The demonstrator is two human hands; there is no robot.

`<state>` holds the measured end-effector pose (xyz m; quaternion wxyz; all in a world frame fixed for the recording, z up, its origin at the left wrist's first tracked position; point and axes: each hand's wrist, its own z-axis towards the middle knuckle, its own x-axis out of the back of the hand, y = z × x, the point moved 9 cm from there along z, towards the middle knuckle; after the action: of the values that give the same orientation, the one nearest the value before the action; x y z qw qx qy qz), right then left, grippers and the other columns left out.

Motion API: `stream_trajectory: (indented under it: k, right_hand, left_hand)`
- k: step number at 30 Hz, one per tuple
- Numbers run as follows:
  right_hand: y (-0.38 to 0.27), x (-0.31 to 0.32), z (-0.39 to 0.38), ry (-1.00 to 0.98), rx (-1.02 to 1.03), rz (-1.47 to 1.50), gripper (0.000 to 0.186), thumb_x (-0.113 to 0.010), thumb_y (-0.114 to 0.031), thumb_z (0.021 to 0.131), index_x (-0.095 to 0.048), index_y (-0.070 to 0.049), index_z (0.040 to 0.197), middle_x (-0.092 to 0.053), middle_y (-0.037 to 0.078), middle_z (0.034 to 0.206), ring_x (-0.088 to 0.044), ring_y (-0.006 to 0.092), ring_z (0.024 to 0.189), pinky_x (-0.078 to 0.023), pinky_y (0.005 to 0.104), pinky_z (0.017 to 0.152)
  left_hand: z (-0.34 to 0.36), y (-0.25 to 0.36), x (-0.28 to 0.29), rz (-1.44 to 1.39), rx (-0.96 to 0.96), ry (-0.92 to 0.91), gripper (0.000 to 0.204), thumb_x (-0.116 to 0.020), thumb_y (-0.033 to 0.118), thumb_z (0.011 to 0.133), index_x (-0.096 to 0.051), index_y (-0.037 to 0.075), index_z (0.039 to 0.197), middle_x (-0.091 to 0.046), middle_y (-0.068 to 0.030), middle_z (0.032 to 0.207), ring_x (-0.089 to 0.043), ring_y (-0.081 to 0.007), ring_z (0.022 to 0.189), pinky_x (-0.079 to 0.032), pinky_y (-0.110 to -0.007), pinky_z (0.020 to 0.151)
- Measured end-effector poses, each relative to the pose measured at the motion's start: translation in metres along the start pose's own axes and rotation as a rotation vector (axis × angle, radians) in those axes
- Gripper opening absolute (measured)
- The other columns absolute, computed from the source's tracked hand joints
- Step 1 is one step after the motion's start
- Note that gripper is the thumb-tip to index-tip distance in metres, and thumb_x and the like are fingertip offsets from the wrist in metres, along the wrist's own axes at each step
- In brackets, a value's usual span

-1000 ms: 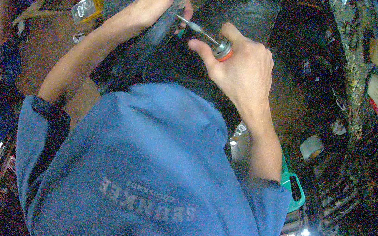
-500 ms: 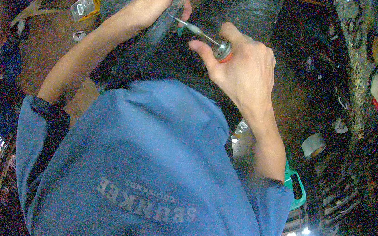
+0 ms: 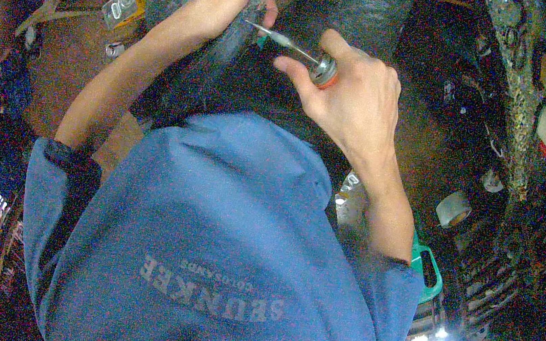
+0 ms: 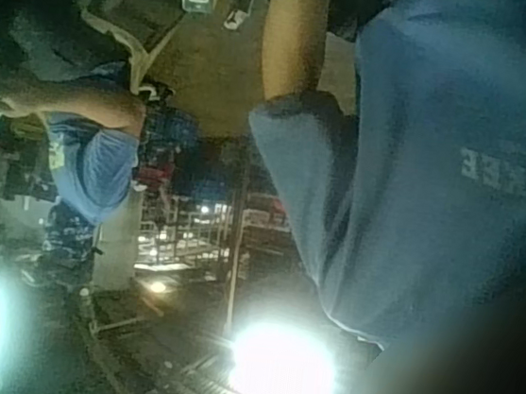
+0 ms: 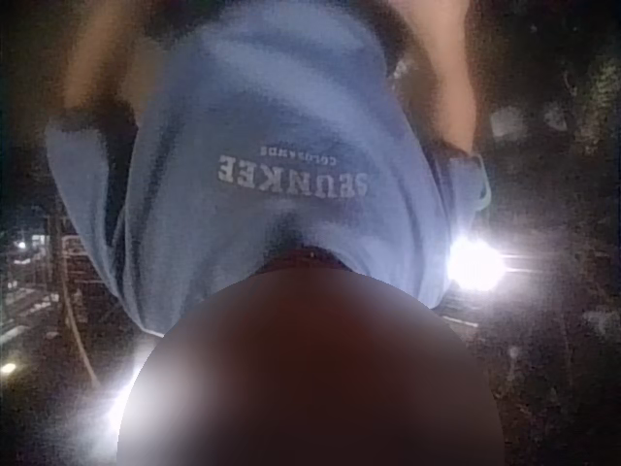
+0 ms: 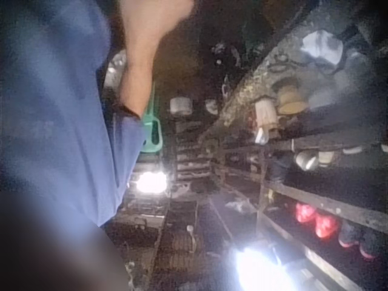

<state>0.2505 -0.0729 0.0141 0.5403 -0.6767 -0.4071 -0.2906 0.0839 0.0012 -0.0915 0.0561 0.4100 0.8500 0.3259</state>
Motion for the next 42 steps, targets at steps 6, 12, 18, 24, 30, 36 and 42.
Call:
stream_trajectory:
  k: [6,12,18,24,30,36,42]
  right_hand:
    - [-0.003,-0.003,-0.001,-0.015,0.008,0.041,0.056,-0.092,-0.054,0.085,-0.065,-0.005,0.085,-0.063,0.016,0.063,-0.069,0.042,0.063,-0.054,0.0462,0.059]
    - [-0.009,-0.001,-0.001,0.021,0.075,0.023,0.056,-0.092,-0.054,0.086,-0.064,-0.006,0.083,-0.063,0.016,0.063,-0.069,0.0422,0.063,-0.054,0.0466,0.059]
    - [-0.004,-0.003,0.0,0.003,0.017,0.029,0.056,-0.093,-0.052,0.085,-0.063,-0.005,0.083,-0.061,0.015,0.061,-0.067,0.041,0.061,-0.053,0.0467,0.058]
    - [-0.007,-0.002,0.0,0.013,0.046,0.022,0.056,-0.093,-0.053,0.086,-0.063,-0.005,0.083,-0.061,0.015,0.062,-0.067,0.0407,0.06,-0.053,0.0468,0.059]
    - [-0.012,-0.001,-0.001,0.031,0.099,0.001,0.055,-0.092,-0.052,0.086,-0.064,-0.005,0.083,-0.061,0.015,0.061,-0.068,0.041,0.061,-0.053,0.0465,0.058]
    - [-0.007,-0.005,0.0,0.005,0.036,-0.005,0.055,-0.085,-0.061,0.089,-0.064,-0.01,0.085,-0.066,0.015,0.061,-0.073,0.0428,0.063,-0.058,0.0524,0.059]
    - [-0.016,-0.007,-0.001,-0.01,0.051,-0.01,0.056,-0.092,-0.054,0.085,-0.065,-0.005,0.084,-0.063,0.017,0.062,-0.069,0.0426,0.063,-0.055,0.0462,0.059]
  left_hand:
    - [0.002,0.001,0.0,0.001,0.0,-0.001,0.111,-0.004,0.08,0.11,-0.079,0.003,0.079,-0.073,-0.0149,0.084,-0.068,-0.0337,0.094,-0.049,-0.042,0.101]
    - [0.004,0.0,0.0,-0.015,0.002,0.011,0.11,-0.005,0.079,0.11,-0.078,0.002,0.077,-0.073,-0.0142,0.082,-0.068,-0.0328,0.093,-0.049,-0.041,0.101]
    - [0.004,0.002,0.001,-0.029,-0.026,0.006,0.111,-0.005,0.079,0.11,-0.077,0.002,0.076,-0.072,-0.0145,0.08,-0.068,-0.0327,0.092,-0.049,-0.042,0.1]
    - [0.001,0.002,0.002,-0.007,-0.021,0.015,0.111,-0.004,0.079,0.11,-0.077,0.002,0.076,-0.072,-0.0143,0.08,-0.068,-0.0326,0.092,-0.049,-0.042,0.099]
    - [-0.001,0.002,0.002,-0.017,-0.009,0.023,0.111,-0.005,0.079,0.11,-0.077,0.002,0.077,-0.072,-0.0145,0.081,-0.068,-0.0327,0.092,-0.049,-0.043,0.099]
    - [0.003,0.0,0.004,-0.016,-0.025,0.027,0.11,-0.005,0.078,0.11,-0.077,0.002,0.078,-0.073,-0.0149,0.082,-0.069,-0.0334,0.091,-0.05,-0.043,0.099]
    - [0.012,-0.003,0.004,-0.077,-0.015,-0.009,0.11,-0.005,0.079,0.11,-0.078,0.002,0.082,-0.074,-0.0181,0.087,-0.07,-0.036,0.098,-0.049,-0.045,0.103]
